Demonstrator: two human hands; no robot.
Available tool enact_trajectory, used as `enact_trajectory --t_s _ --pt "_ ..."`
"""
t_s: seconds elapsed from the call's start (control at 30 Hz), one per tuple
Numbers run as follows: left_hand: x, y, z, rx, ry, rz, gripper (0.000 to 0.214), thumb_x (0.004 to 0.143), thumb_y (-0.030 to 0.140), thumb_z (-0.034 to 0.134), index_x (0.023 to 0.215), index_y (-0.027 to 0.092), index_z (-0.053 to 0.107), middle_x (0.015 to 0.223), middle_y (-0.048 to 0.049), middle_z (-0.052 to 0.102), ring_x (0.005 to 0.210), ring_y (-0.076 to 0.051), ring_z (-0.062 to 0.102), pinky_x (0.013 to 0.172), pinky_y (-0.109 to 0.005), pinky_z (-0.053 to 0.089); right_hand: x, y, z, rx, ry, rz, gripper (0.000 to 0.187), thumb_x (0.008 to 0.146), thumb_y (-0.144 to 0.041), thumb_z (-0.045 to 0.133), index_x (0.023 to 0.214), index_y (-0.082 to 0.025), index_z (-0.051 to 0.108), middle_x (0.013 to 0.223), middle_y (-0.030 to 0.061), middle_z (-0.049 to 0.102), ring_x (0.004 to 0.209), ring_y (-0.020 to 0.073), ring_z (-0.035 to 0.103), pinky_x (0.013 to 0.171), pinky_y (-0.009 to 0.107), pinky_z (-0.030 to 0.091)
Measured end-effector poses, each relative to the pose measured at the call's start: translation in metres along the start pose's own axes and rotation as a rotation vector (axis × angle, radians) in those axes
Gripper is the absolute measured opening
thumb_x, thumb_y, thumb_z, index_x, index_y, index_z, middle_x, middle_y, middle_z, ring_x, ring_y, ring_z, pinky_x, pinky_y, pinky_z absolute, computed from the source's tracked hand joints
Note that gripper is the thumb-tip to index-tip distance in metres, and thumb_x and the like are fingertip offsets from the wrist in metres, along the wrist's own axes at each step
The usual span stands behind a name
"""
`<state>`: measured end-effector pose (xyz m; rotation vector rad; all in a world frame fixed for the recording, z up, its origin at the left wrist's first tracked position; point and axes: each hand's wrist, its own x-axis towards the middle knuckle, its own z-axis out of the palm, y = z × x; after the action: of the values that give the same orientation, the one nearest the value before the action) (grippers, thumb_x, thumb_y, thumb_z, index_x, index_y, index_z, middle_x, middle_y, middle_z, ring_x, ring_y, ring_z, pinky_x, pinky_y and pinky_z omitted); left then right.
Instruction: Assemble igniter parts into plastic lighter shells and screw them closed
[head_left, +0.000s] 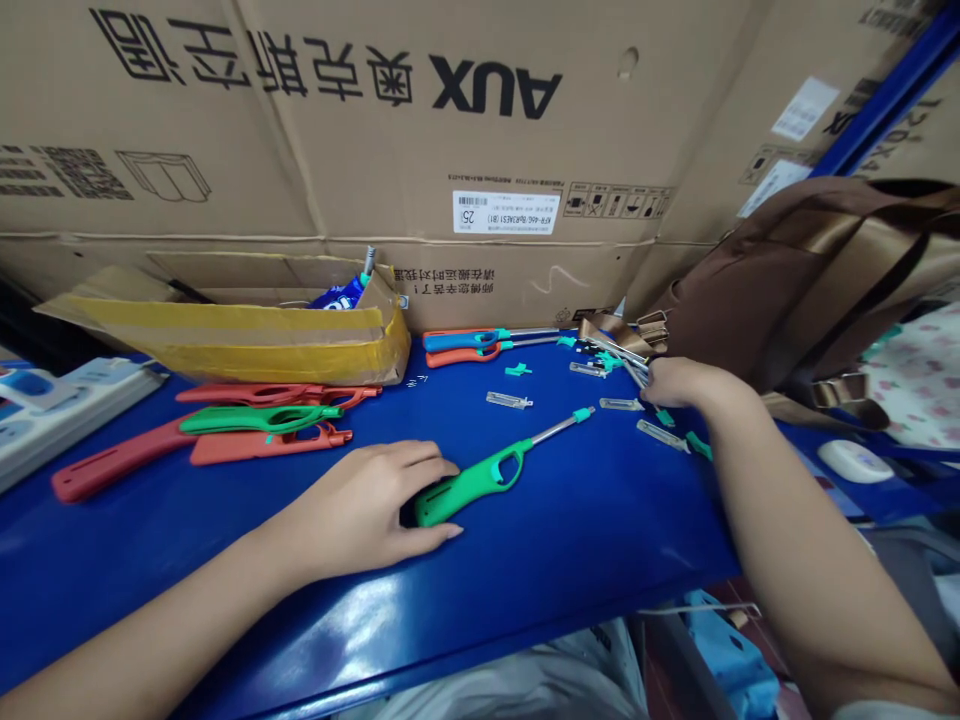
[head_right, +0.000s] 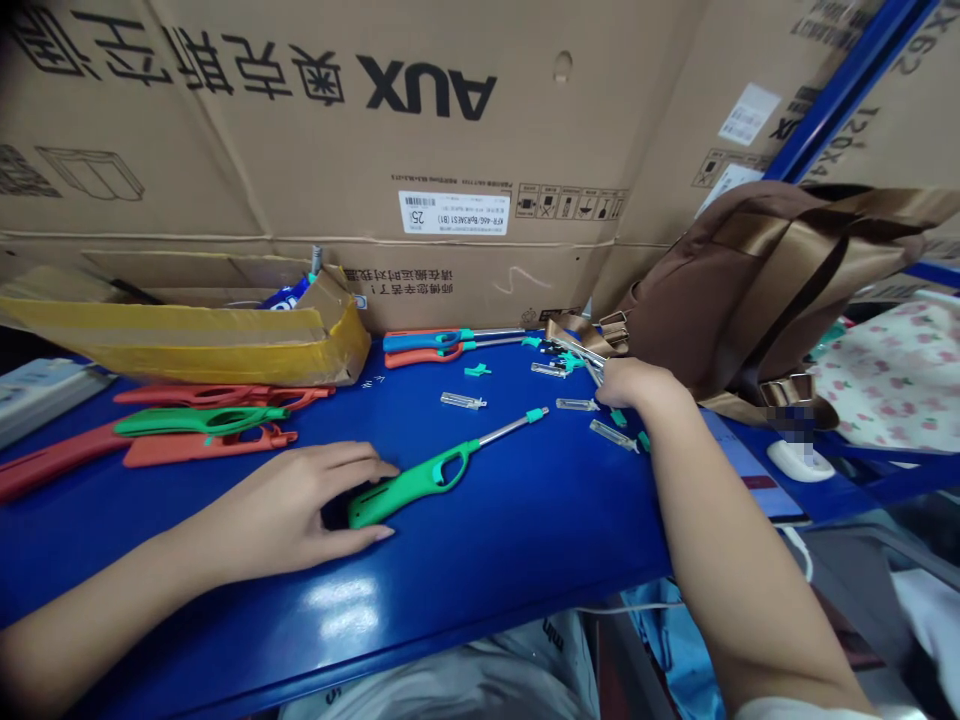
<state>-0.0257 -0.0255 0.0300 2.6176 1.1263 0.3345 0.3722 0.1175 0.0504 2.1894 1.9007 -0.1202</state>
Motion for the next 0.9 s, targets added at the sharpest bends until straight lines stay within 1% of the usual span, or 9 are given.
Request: enact_trajectory --t_s 0.1,0.17,0.23,0.33,0.47,0.57,0.67,0.77,0.9 --pt "0.0 0.001 0.002 -0.015 -0.009 -0.024 0.032 0.096 0.036 0.06 0.125 0.023 0.067 0.104 -0.0048 0.067 0.088 -0.02 0.068 0.078 -0.029 0.054 -0.007 -0.004 -0.008 -0.032 -0.017 0.017 0.032 0.076 -0.034 0.067 0.099 -0.013 0.074 0.103 0.0217 0.074 0.093 0.0339 0.072 0.07 0.036 0.052" --pt "0.0 0.0 0.004 -0.025 0.01 -0.05 0.031 0.096 0.033 0.059 0.124 0.024 0.068 0.102 -0.0045 0.065 0.087 -0.019 0.068 0.079 -0.029 0.054 -0.012 -0.007 -0.014 -0.032 0.005 0.025 0.038 0.083 -0.039 0.058 0.107 -0.013 0.072 0.111 0.0225 0.073 0.099 0.0347 0.071 0.071 0.037 0.051" --pt "0.0 -0.001 0.006 -0.03 0.031 -0.073 0.03 0.095 0.033 0.06 0.122 0.025 0.07 0.101 -0.0046 0.065 0.089 -0.02 0.067 0.08 -0.029 0.054 -0.017 -0.008 -0.019 -0.027 0.021 0.033 0.039 0.086 -0.041 0.053 0.109 -0.014 0.071 0.111 0.021 0.073 0.099 0.0339 0.07 0.07 0.036 0.05" --pt "0.0 -0.002 0.007 -0.034 0.052 -0.086 0.03 0.096 0.033 0.06 0.123 0.024 0.07 0.101 -0.0052 0.064 0.092 -0.021 0.066 0.081 -0.031 0.055 -0.018 -0.008 -0.019 -0.017 0.017 0.042 0.033 0.084 -0.038 0.055 0.103 -0.017 0.072 0.104 0.0178 0.075 0.094 0.0315 0.071 0.068 0.034 0.049" --pt "0.001 -0.005 0.009 -0.048 0.059 -0.077 0.033 0.097 0.034 0.058 0.128 0.025 0.068 0.103 -0.006 0.063 0.094 -0.021 0.065 0.085 -0.033 0.055 -0.009 -0.003 -0.011 0.005 -0.009 0.044 0.021 0.079 -0.034 0.063 0.091 -0.02 0.073 0.099 0.0133 0.076 0.091 0.0293 0.071 0.068 0.032 0.049" --pt "0.001 -0.008 0.009 -0.04 0.056 -0.087 0.035 0.099 0.035 0.056 0.13 0.024 0.067 0.104 -0.0068 0.062 0.095 -0.022 0.065 0.086 -0.034 0.055 -0.001 0.006 -0.008 0.035 0.01 0.067 0.021 0.079 -0.032 0.063 0.096 -0.023 0.072 0.104 0.0106 0.075 0.093 0.0274 0.07 0.069 0.032 0.049" --pt "0.001 -0.008 0.01 -0.024 0.064 -0.086 0.036 0.099 0.036 0.055 0.13 0.022 0.067 0.105 -0.0074 0.062 0.096 -0.022 0.064 0.087 -0.035 0.055 0.003 0.016 -0.009 0.055 0.037 0.124 0.025 0.077 -0.023 0.062 0.101 -0.022 0.071 0.107 0.0115 0.074 0.093 0.0272 0.07 0.07 0.031 0.049" --pt "0.0 -0.009 0.011 -0.018 0.071 -0.082 0.036 0.099 0.035 0.055 0.131 0.022 0.066 0.104 -0.007 0.062 0.095 -0.022 0.065 0.086 -0.035 0.055 0.005 0.023 -0.01 0.08 0.037 0.154 0.022 0.075 -0.02 0.062 0.096 -0.019 0.071 0.103 0.0127 0.074 0.091 0.0274 0.07 0.069 0.031 0.049" --pt "0.0 -0.009 0.011 -0.015 0.079 -0.075 0.036 0.099 0.036 0.055 0.131 0.023 0.066 0.104 -0.0067 0.062 0.096 -0.022 0.065 0.086 -0.034 0.055 0.008 0.034 -0.008 0.122 0.076 0.15 0.021 0.073 -0.018 0.066 0.092 -0.021 0.072 0.099 0.0105 0.075 0.09 0.0273 0.071 0.07 0.032 0.05"
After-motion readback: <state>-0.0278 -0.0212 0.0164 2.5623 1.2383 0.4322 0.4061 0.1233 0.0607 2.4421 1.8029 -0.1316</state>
